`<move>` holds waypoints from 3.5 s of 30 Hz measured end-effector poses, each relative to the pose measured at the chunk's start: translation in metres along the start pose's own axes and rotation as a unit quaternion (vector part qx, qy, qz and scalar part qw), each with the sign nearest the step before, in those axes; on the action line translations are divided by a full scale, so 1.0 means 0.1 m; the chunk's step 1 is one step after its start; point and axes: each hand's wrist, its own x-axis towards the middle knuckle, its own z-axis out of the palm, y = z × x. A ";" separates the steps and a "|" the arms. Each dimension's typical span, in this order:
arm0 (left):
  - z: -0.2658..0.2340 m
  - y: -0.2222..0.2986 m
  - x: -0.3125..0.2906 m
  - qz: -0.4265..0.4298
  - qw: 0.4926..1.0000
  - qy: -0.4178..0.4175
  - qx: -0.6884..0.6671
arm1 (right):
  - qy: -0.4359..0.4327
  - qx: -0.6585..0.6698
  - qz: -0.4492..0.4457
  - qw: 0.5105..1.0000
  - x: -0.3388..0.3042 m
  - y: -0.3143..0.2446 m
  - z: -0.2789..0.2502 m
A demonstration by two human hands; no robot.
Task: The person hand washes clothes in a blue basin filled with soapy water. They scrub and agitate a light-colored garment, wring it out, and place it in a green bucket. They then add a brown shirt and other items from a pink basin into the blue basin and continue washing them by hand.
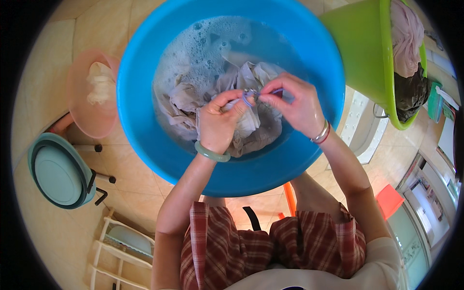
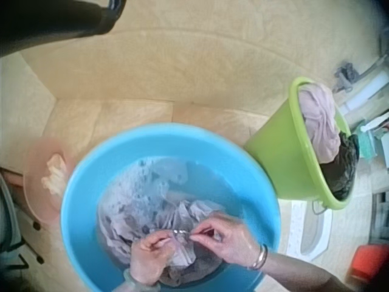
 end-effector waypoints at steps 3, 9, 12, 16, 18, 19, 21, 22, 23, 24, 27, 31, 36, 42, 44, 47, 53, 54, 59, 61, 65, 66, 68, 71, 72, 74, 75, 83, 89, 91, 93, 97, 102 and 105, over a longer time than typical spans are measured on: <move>-0.03 -0.07 0.03 0.016 0.999 0.032 -0.001 | 0.004 -0.076 -0.092 0.993 -0.16 -0.12 0.11; 0.01 -0.06 0.02 -0.012 0.998 0.016 -0.057 | -0.068 -0.041 -0.161 0.984 -0.12 -0.17 0.16; -0.02 -0.05 0.03 0.000 0.999 0.009 -0.040 | -0.081 -0.004 -0.132 0.988 -0.13 -0.11 0.14; 0.04 -0.08 0.01 0.011 0.999 0.032 -0.027 | -0.066 -0.002 -0.143 0.988 -0.14 0.01 0.16; 0.04 -0.11 0.01 0.005 0.998 0.047 -0.050 | -0.051 -0.004 -0.153 0.987 -0.13 0.02 0.19; 0.04 -0.12 0.01 -0.002 0.996 0.055 -0.064 | -0.042 -0.015 -0.159 0.986 -0.13 0.02 0.21; 0.05 -0.11 0.02 -0.016 0.995 0.064 -0.080 | -0.022 -0.038 -0.170 0.985 -0.13 0.02 0.23; 0.05 -0.11 0.02 -0.022 0.994 0.067 -0.081 | -0.024 -0.048 -0.176 0.983 -0.13 0.02 0.23; 0.05 -0.10 0.01 -0.028 0.994 0.069 -0.083 | -0.026 -0.057 -0.183 0.981 -0.13 0.02 0.23; 0.05 -0.10 0.01 -0.030 0.993 0.068 -0.089 | -0.028 -0.067 -0.190 0.979 -0.12 0.02 0.22; 0.05 -0.10 0.00 -0.042 0.992 0.064 -0.102 | -0.080 -0.104 -0.239 0.962 -0.09 0.04 0.15; 0.06 -0.09 -0.03 -0.051 0.991 0.057 -0.110 | -0.088 -0.089 -0.237 0.963 -0.07 0.05 0.12; 0.09 -0.13 -0.04 -0.009 0.989 0.093 -0.113 | 0.005 -0.034 -0.071 0.997 -0.16 -0.05 0.25; 0.20 -0.13 -0.08 0.057 0.989 0.135 -0.006 | 0.069 -0.122 0.015 0.990 -0.23 -0.20 0.42; 0.22 -0.15 -0.08 0.087 0.986 0.137 0.033 | 0.053 -0.133 0.020 0.990 -0.21 -0.25 0.38; 0.19 -0.18 -0.04 0.099 0.981 0.158 0.053 | 0.030 -0.078 0.015 0.996 -0.19 -0.26 0.35; 0.20 -0.10 -0.03 0.117 0.980 0.149 0.061 | 0.025 0.057 0.031 0.998 -0.23 -0.27 0.28; 0.19 -0.11 -0.03 0.124 0.978 0.150 0.078 | 0.017 0.027 0.011 0.999 -0.22 -0.24 0.26; 0.18 -0.11 -0.05 0.126 0.979 0.144 0.071 | -0.033 -0.232 -0.066 0.970 -0.19 -0.19 0.22; 0.19 -0.10 -0.06 0.143 0.970 0.144 0.131 | -0.077 -0.307 -0.060 0.947 -0.19 -0.22 0.23; 0.17 -0.10 -0.05 0.123 0.969 0.148 0.153 | -0.091 -0.321 -0.081 0.939 -0.18 -0.26 0.25; 0.16 -0.09 -0.04 0.115 0.971 0.150 0.149 | -0.087 -0.301 -0.091 0.945 -0.19 -0.26 0.24; 0.16 -0.05 -0.01 0.099 0.973 0.157 0.140 | -0.084 -0.261 -0.098 0.957 -0.21 -0.27 0.22; 0.12 -0.12 0.00 0.106 0.976 0.153 0.113 | -0.071 -0.185 -0.085 0.976 -0.23 -0.26 0.19; 0.12 -0.13 -0.01 0.101 0.978 0.150 0.101 | -0.055 -0.152 -0.081 0.984 -0.26 -0.23 0.18; 0.12 -0.13 -0.01 0.090 0.983 0.140 0.075 | -0.031 -0.108 -0.086 0.990 -0.26 -0.20 0.16; 0.12 -0.13 -0.01 0.109 0.979 0.142 0.098 | -0.023 -0.096 -0.096 0.990 -0.25 -0.20 0.16; 0.13 -0.14 -0.02 0.111 0.980 0.127 0.101 | -0.019 -0.023 -0.114 0.993 -0.13 -0.19 0.06; 0.17 -0.07 -0.06 0.162 0.964 0.104 0.184 | -0.111 0.138 0.087 0.980 -0.15 -0.06 0.06; 0.15 -0.07 -0.07 0.180 0.961 0.088 0.193 | -0.101 0.215 0.139 0.961 -0.16 -0.01 0.08; 0.14 -0.09 -0.08 0.184 0.961 0.081 0.191 | -0.088 0.223 0.158 0.958 -0.16 -0.04 0.10; 0.14 -0.10 -0.08 0.186 0.964 0.085 0.168 | -0.034 0.259 0.257 0.930 -0.22 -0.18 0.19; 0.12 -0.09 -0.10 0.165 0.974 0.058 0.142 | -0.007 0.419 0.295 0.859 -0.30 -0.06 0.21; 0.09 -0.08 -0.11 0.102 0.990 0.015 0.101 | -0.009 0.459 0.296 0.837 -0.32 -0.03 0.22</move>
